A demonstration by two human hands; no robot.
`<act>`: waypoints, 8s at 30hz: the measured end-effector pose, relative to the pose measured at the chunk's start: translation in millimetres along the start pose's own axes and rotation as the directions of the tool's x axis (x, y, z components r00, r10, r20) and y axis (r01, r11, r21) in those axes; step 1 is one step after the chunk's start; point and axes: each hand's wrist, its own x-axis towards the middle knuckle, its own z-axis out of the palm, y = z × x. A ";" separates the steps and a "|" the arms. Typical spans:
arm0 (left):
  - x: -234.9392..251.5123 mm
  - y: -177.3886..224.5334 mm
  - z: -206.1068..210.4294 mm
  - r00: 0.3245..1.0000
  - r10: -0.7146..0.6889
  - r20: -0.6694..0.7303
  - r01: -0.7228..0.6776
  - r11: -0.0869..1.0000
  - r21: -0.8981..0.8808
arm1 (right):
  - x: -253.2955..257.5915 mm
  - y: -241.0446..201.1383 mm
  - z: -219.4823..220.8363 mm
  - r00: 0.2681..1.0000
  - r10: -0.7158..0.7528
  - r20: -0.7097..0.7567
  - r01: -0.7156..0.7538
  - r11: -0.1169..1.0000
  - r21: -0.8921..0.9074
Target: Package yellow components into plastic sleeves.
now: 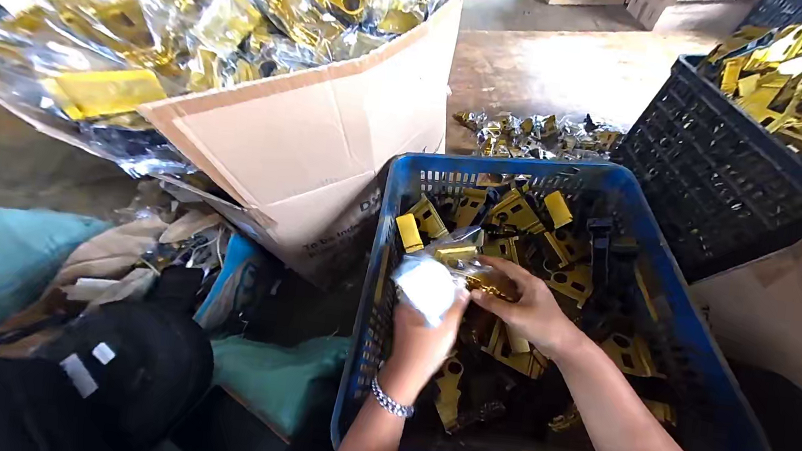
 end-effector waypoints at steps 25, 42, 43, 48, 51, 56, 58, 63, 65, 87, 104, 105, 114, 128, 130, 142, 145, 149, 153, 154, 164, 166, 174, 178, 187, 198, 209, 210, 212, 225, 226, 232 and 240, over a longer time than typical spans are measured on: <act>14.0 -9.8 -14.2 0.995 -0.087 0.038 0.082 0.988 0.130 | -40.8 6.5 -14.3 0.955 0.188 0.230 -0.239 0.946 0.217; 5.0 -9.8 -3.8 0.937 -0.191 0.293 0.262 0.938 -0.226 | -23.9 4.6 -35.5 0.968 0.035 0.250 -0.022 0.998 -0.057; 3.2 -12.2 -2.2 0.941 -0.158 0.298 0.234 0.942 -0.240 | -23.2 3.8 -32.4 0.963 -0.001 0.271 0.011 0.999 -0.035; 5.4 -20.6 -18.7 0.998 0.053 -0.017 -0.050 0.992 0.117 | 17.3 19.5 -32.0 0.964 0.097 0.249 -0.098 0.995 -0.008; 23.2 -20.4 -35.8 0.957 0.077 -0.280 -0.051 0.994 0.100 | 67.9 56.9 -10.4 0.964 0.221 0.148 -0.165 0.934 -0.318; 29.3 -17.6 -35.5 0.954 0.103 -0.282 -0.095 0.995 0.040 | 110.1 101.6 46.3 0.924 0.274 0.267 0.004 0.691 -0.723; 30.4 -17.1 -33.0 0.948 0.101 -0.303 -0.096 0.995 0.031 | 107.8 100.5 44.4 0.933 0.248 0.262 0.026 0.676 -0.736; 25.4 -14.8 -29.2 0.947 0.104 -0.303 -0.112 0.994 -0.010 | 67.0 73.3 -11.0 0.971 0.125 0.204 0.023 0.799 -0.601; 23.2 -14.3 -26.2 0.959 0.099 -0.266 -0.104 0.994 -0.008 | 35.9 59.0 -37.4 0.980 0.193 0.051 -0.171 0.944 -0.281; 8.5 -25.5 -8.0 0.985 0.167 -0.045 -0.168 0.986 -0.016 | 5.8 -3.6 29.6 0.951 0.146 0.273 -0.102 0.980 -0.169; -3.7 1.9 -38.2 0.957 -0.006 0.289 0.119 0.919 -0.376 | -5.6 -7.4 -47.1 0.925 0.041 0.378 0.084 0.948 -0.307; -1.7 5.8 -41.3 0.968 -0.036 0.247 0.133 0.911 -0.389 | -3.0 -9.9 -65.7 0.970 -0.019 0.241 0.104 0.932 -0.348; -22.7 -4.3 3.0 0.885 -0.016 0.466 -0.084 0.978 0.193 | -16.0 -21.6 25.6 0.927 -0.307 0.215 0.370 0.836 -0.405; -39.7 -7.2 4.1 0.874 -0.089 0.478 -0.081 0.943 0.323 | -18.1 5.7 56.8 0.817 -0.573 0.054 0.548 0.746 -0.379; -40.7 0.3 -0.4 0.806 -0.217 0.551 0.027 0.943 0.331 | -26.7 14.7 57.2 0.703 -0.707 0.083 0.688 0.646 -0.330; 26.5 -21.3 -0.5 0.879 -0.329 -0.346 0.308 0.944 -0.115 | 145.2 78.2 -202.5 0.927 0.169 -0.336 -0.328 0.799 -0.504; 23.0 -20.1 3.6 0.910 -0.296 -0.290 0.287 0.955 -0.075 | 178.0 83.6 -192.2 0.888 0.391 -0.242 -0.458 0.707 -0.538; 15.8 -28.7 9.5 0.932 -0.258 -0.255 0.253 0.966 -0.052 | 178.6 63.9 -158.5 0.813 0.507 -0.288 -0.557 0.529 -0.640; 22.6 -28.1 8.0 0.910 -0.302 -0.283 0.277 0.952 -0.126 | 153.9 46.7 -144.2 0.850 0.485 -0.205 -0.458 0.488 -0.743; 22.9 -28.8 7.5 0.910 -0.300 -0.286 0.273 0.953 -0.129 | 138.1 44.5 -133.6 0.876 0.454 -0.163 -0.401 0.497 -0.770; 19.3 -25.1 8.7 0.915 -0.286 -0.286 0.246 0.954 -0.170 | 13.8 -2.2 -92.0 0.878 0.123 0.463 0.110 0.889 -0.444; 17.9 -24.2 7.3 0.913 -0.294 -0.283 0.259 0.953 -0.155 | 44.6 23.8 -124.4 0.993 0.000 0.114 0.028 0.970 -0.241; 14.3 -28.7 15.2 0.927 -0.278 -0.253 0.275 0.960 -0.049 | 128.9 164.6 -161.9 0.784 0.462 -0.414 -0.577 0.789 -0.212; 13.9 -36.0 14.7 0.940 -0.243 -0.238 0.242 0.970 -0.034 | 128.3 154.2 -149.5 0.762 0.520 -0.386 -0.645 0.659 -0.387; 9.7 -31.3 19.0 0.960 -0.189 -0.205 0.191 0.982 -0.012 | 122.5 139.4 -142.5 0.702 0.621 -0.350 -0.712 0.637 -0.296; 12.3 -20.8 5.4 0.956 -0.264 -0.130 0.248 0.961 -0.122 | 40.3 45.9 -91.8 0.840 0.477 -0.259 -0.539 0.677 -0.502; -119.4 78.3 -37.3 0.998 -0.006 -0.059 -0.012 0.954 -0.299 | -89.2 36.4 -41.4 0.950 0.143 0.277 0.116 0.662 -0.740; -134.0 80.2 -36.6 0.998 -0.007 -0.057 -0.009 0.964 -0.267 | -95.8 36.4 -45.6 0.953 0.146 0.267 0.109 0.654 -0.748; -160.1 83.9 -35.9 0.996 -0.064 -0.065 0.045 0.967 -0.252 | -111.0 44.6 -56.8 0.975 0.115 0.191 0.074 0.639 -0.766; -209.2 47.1 21.3 0.987 0.110 0.115 -0.122 0.987 0.108 | -199.5 16.1 -50.8 0.909 -0.351 0.224 0.315 0.931 0.184; -210.4 46.1 18.3 0.988 0.092 0.124 -0.098 0.994 0.046 | -198.3 17.5 -55.1 0.917 -0.321 0.237 0.290 0.944 0.158; -202.5 61.0 2.9 0.989 -0.076 0.127 0.105 0.965 -0.241 | -197.5 16.0 -40.4 0.902 -0.157 0.402 0.017 0.944 0.331; -142.1 40.6 -31.8 0.889 0.021 -0.457 0.061 0.984 0.165 | -129.6 -3.3 -25.8 0.950 -0.119 0.290 0.026 0.951 0.307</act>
